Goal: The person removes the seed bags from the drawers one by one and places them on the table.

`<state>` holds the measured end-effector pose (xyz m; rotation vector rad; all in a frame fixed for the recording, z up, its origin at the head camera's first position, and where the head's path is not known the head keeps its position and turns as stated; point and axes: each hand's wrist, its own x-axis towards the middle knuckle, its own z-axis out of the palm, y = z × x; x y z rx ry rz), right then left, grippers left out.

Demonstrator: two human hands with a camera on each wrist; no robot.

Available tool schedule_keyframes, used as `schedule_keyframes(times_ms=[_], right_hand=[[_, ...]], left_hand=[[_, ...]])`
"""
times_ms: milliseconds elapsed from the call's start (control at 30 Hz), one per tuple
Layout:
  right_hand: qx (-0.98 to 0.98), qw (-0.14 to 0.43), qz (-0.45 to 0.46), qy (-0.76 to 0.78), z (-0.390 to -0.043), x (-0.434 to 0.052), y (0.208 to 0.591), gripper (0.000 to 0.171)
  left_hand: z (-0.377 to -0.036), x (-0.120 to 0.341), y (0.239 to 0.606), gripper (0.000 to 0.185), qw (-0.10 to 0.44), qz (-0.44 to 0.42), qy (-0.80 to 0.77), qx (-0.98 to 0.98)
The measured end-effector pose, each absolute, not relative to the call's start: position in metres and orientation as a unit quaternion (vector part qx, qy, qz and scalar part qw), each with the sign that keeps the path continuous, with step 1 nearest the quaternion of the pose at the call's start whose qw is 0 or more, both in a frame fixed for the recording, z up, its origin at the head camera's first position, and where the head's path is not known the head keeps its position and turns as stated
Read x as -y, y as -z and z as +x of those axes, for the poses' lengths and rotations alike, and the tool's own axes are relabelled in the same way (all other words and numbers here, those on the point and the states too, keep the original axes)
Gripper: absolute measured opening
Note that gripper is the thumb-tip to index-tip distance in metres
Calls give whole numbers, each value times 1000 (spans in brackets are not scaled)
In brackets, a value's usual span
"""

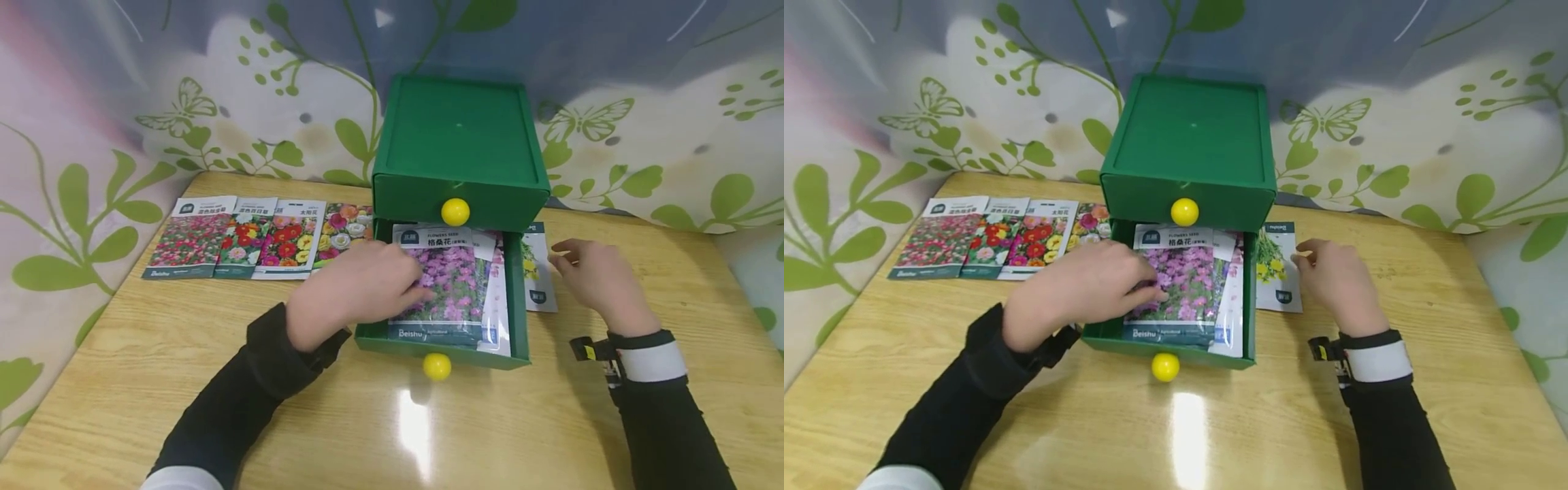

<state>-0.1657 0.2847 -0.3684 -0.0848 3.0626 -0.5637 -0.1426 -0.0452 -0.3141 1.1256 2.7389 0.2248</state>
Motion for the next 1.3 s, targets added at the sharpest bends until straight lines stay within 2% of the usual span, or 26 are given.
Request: schedule_keyframes(times_ms=[233, 400, 633, 933, 1133, 1300], right_hand=[[-953, -165, -121, 222, -136, -252, 335, 21], [-930, -221, -185, 227, -112, -227, 318, 12], [-925, -190, -269, 189, -99, -200, 320, 12], [-948, -118, -282, 88, -97, -181, 332, 10], [-951, -109, -288, 28, -96, -176, 335, 19], [-948, -112, -293, 58, -99, -176, 340, 21]], left_hand=[[-141, 46, 312, 46, 76, 377, -83, -919], [-140, 49, 308, 49, 49, 359, -61, -930], [-138, 48, 311, 47, 21, 344, -44, -938], [-137, 45, 314, 46, -11, 338, -8, -941], [-137, 43, 315, 48, -11, 338, 19, -941], [-137, 44, 315, 49, 4, 338, 4, -941]])
